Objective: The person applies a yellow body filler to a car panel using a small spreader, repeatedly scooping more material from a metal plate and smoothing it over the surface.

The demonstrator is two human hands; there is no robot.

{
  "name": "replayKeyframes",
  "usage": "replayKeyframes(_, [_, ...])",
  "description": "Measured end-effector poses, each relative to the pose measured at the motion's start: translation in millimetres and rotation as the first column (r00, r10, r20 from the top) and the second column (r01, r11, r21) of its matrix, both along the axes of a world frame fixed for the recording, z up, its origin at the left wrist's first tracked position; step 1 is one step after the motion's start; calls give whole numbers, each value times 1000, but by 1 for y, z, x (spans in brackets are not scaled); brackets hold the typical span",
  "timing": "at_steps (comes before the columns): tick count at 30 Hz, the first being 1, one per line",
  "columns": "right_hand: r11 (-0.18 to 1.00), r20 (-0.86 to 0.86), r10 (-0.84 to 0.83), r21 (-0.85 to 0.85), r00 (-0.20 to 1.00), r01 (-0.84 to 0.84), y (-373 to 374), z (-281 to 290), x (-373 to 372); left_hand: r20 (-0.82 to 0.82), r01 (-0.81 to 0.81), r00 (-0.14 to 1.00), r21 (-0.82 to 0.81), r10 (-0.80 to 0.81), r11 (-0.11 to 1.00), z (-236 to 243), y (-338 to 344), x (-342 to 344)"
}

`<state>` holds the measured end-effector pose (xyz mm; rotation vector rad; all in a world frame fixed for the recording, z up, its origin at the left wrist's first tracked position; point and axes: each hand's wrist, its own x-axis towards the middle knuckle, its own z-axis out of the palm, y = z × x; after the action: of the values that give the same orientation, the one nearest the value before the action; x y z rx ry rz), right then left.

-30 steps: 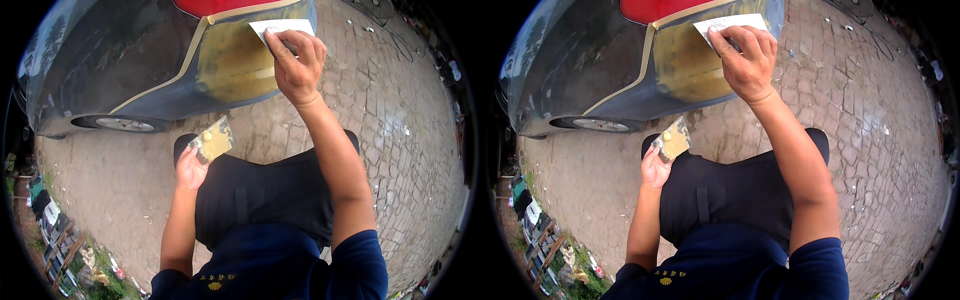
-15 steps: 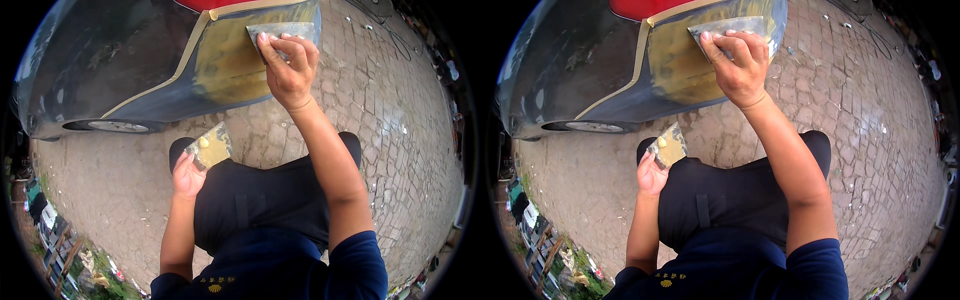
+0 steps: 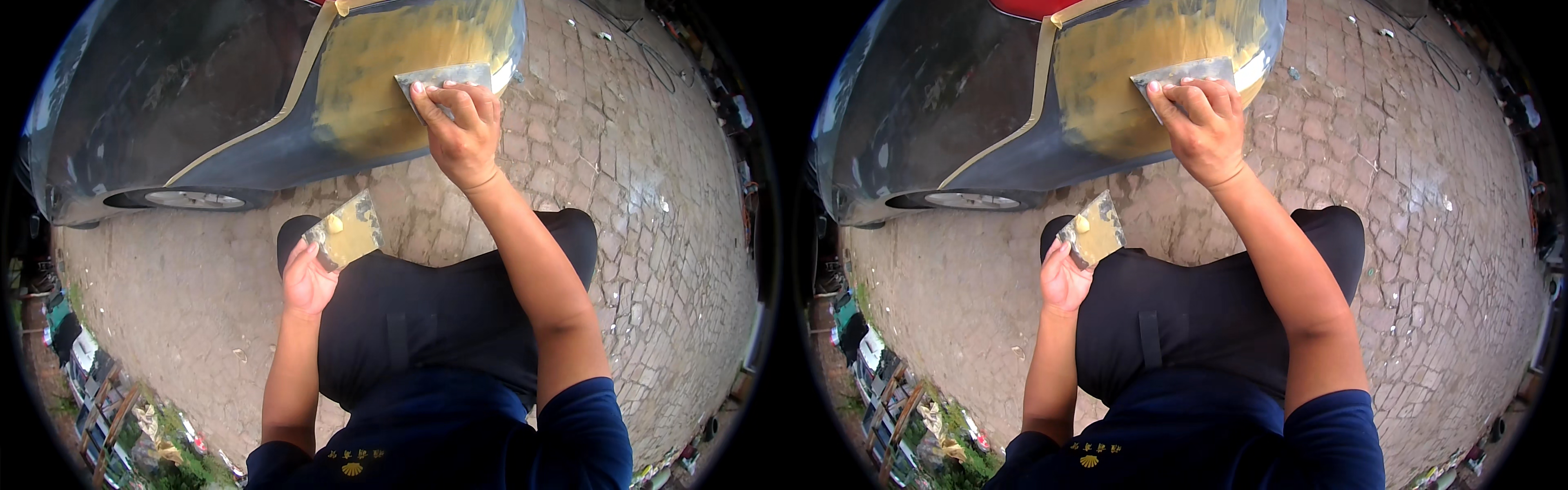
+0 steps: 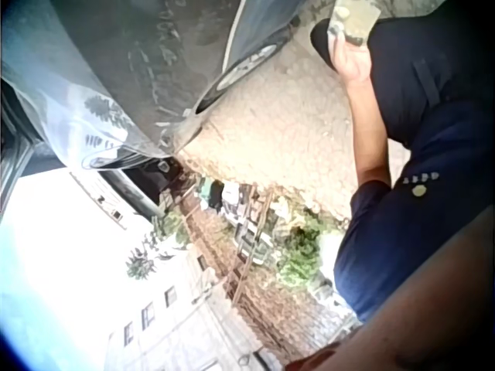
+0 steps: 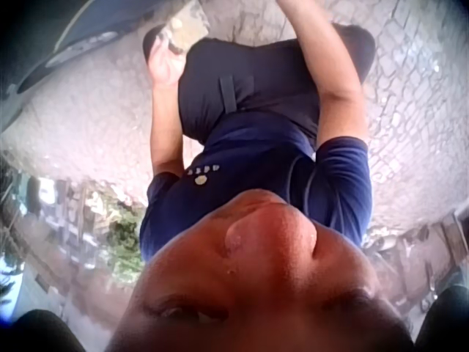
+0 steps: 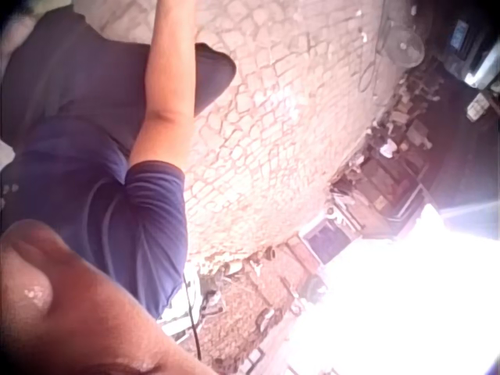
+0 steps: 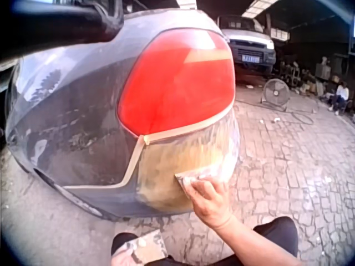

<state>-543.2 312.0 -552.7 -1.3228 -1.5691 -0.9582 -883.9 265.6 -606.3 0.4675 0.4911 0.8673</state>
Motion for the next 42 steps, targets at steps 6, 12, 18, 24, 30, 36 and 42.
replayKeyframes(6, [991, -11, -2, -137, 1000, 0, -21, -17, -10, -31, -3, 1000, 22, 4, 1000, 0, -2, -2])
replayKeyframes(12, [965, -27, 29, -259, 999, -35, -44, 11, -17, -27, -6, 1000, 10, 6, 1000, 2, -4, -7])
replayKeyframes(18, [991, 6, 0, 137, 1000, -1, -19, 67, -3, 26, -6, 1000, 41, 5, 999, 1, -8, -11])
replayKeyframes(24, [969, 85, -16, 247, 996, -6, 16, 75, 6, 22, -21, 1000, 21, 20, 1000, 0, -9, -15])
replayKeyframes(30, [964, 69, -63, 262, 996, 43, 26, 64, 4, 46, -30, 998, -3, 30, 1000, -3, -9, -16])
replayKeyframes(36, [997, 61, -66, 40, 996, 63, 9, 29, -6, 57, -7, 998, -3, 7, 1000, -4, -6, -10])
replayKeyframes(42, [988, 24, -26, -154, 999, 29, -14, -14, -28, 39, 5, 999, 6, -5, 1000, -2, -6, -10])
